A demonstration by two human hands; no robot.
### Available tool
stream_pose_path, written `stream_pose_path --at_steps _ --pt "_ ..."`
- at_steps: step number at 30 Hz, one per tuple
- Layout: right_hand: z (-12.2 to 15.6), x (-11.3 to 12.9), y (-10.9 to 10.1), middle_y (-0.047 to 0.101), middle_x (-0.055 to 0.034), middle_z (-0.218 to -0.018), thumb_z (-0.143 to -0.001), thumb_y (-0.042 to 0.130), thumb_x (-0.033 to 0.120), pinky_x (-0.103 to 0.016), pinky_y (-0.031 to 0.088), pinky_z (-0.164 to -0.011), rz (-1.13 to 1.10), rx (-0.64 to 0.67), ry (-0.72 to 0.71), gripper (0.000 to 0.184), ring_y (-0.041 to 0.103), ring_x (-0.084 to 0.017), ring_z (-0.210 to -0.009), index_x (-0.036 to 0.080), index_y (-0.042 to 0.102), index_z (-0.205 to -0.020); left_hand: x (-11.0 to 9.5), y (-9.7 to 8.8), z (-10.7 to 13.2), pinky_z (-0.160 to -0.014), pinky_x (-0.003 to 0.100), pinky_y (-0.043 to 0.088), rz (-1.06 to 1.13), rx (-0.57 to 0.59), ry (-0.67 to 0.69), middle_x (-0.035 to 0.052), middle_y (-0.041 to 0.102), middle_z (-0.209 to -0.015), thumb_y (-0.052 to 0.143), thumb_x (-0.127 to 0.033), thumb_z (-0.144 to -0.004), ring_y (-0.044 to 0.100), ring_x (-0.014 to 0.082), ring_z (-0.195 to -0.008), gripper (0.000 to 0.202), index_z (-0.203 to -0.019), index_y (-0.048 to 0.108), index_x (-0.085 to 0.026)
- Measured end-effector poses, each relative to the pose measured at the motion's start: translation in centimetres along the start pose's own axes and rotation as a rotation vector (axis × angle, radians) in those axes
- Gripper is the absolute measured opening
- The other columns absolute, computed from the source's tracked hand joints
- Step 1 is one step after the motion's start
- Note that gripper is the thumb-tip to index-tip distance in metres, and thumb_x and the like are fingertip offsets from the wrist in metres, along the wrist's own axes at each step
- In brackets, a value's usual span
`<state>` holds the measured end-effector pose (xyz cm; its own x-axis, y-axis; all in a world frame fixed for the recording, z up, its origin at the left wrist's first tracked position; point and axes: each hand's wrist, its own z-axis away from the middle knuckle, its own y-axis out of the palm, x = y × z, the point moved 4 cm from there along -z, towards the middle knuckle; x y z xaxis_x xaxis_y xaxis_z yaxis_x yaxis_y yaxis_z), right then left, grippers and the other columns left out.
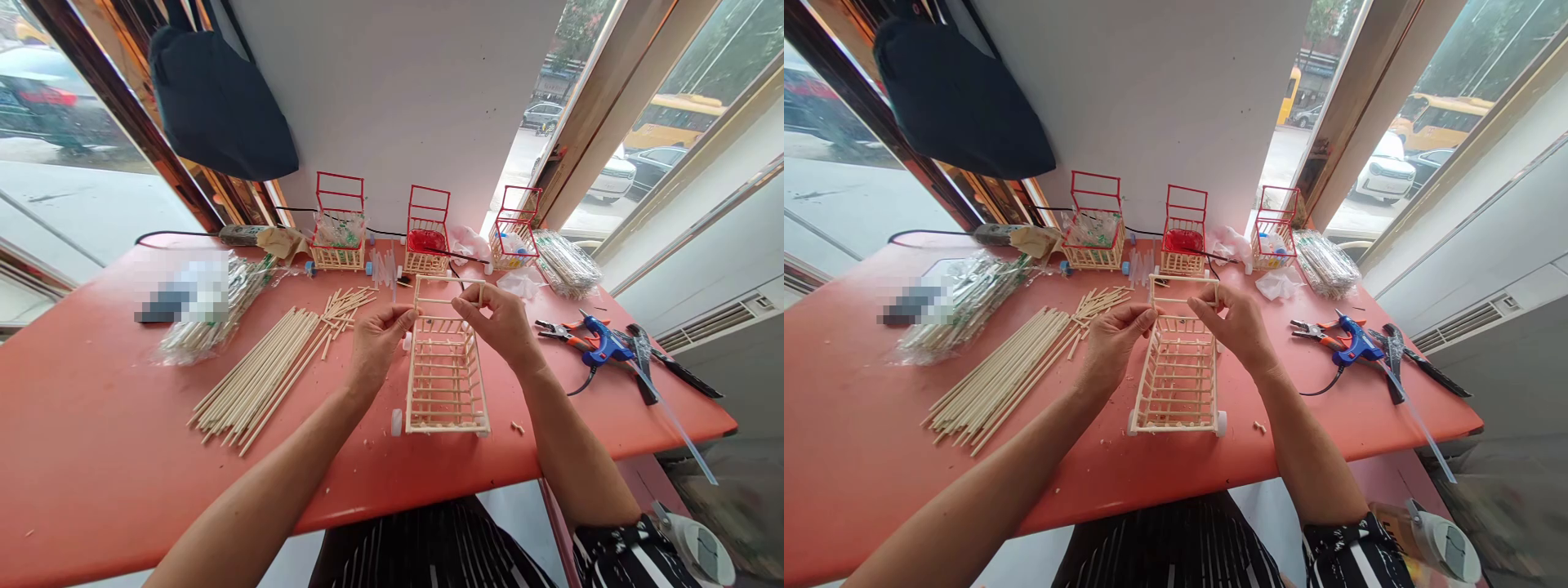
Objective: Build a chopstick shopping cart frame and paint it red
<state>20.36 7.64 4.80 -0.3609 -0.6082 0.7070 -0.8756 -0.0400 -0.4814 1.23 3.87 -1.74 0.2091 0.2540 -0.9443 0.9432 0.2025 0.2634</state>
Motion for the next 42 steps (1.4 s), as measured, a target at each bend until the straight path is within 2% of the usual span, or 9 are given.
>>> stream_pose_path --at_steps 14,21,32,42 --pt "0.03 -0.04 0.01 0.064 0.0005 -0.071 -0.091 0.069 0.036 -0.029 0.045 -0.067 0.002 0.001 0.011 0.028 0.054 -0.014 -0.068 0.022 0.057 -0.070 -0.17 0.07 0.06 -0.062 0.027 0.042 -0.004 -0.012 -0.012 -0.0001 0.062 -0.064 0.086 -0.045 -0.072 0.049 0.0123 -0.063 0.027 -0.078 0.083 -0.019" --pt "0.00 -0.06 0.01 0.065 -0.0008 -0.072 -0.091 0.068 0.043 -0.031 0.047 -0.068 0.015 0.004 0.032 0.031 0.054 -0.015 -0.068 0.022 0.058 -0.070 -0.06 0.05 0.01 -0.063 0.028 0.043 -0.015 -0.010 -0.009 0.0011 0.065 -0.067 0.085 -0.046 -0.073 0.050 0.0130 -0.063 0.027 -0.078 0.084 -0.019" --pt "-0.02 -0.09 0.01 0.065 -0.0001 -0.072 -0.090 0.069 0.039 -0.030 0.045 -0.067 0.005 -0.003 0.023 0.031 0.053 -0.014 -0.067 0.022 0.055 -0.069 0.18 -0.05 -0.01 -0.061 0.027 0.042 0.002 -0.011 -0.014 0.0010 0.064 -0.066 0.086 -0.046 -0.072 0.049 0.0127 -0.064 0.028 -0.079 0.083 -0.019" --pt "0.02 -0.17 0.03 0.065 -0.0004 -0.072 -0.091 0.069 0.042 -0.030 0.046 -0.067 0.005 0.007 0.022 0.031 0.054 -0.014 -0.067 0.021 0.058 -0.070 -0.12 0.13 0.00 -0.062 0.028 0.043 0.001 -0.010 -0.021 0.0006 0.063 -0.065 0.086 -0.047 -0.071 0.049 0.0127 -0.062 0.029 -0.077 0.083 -0.019"
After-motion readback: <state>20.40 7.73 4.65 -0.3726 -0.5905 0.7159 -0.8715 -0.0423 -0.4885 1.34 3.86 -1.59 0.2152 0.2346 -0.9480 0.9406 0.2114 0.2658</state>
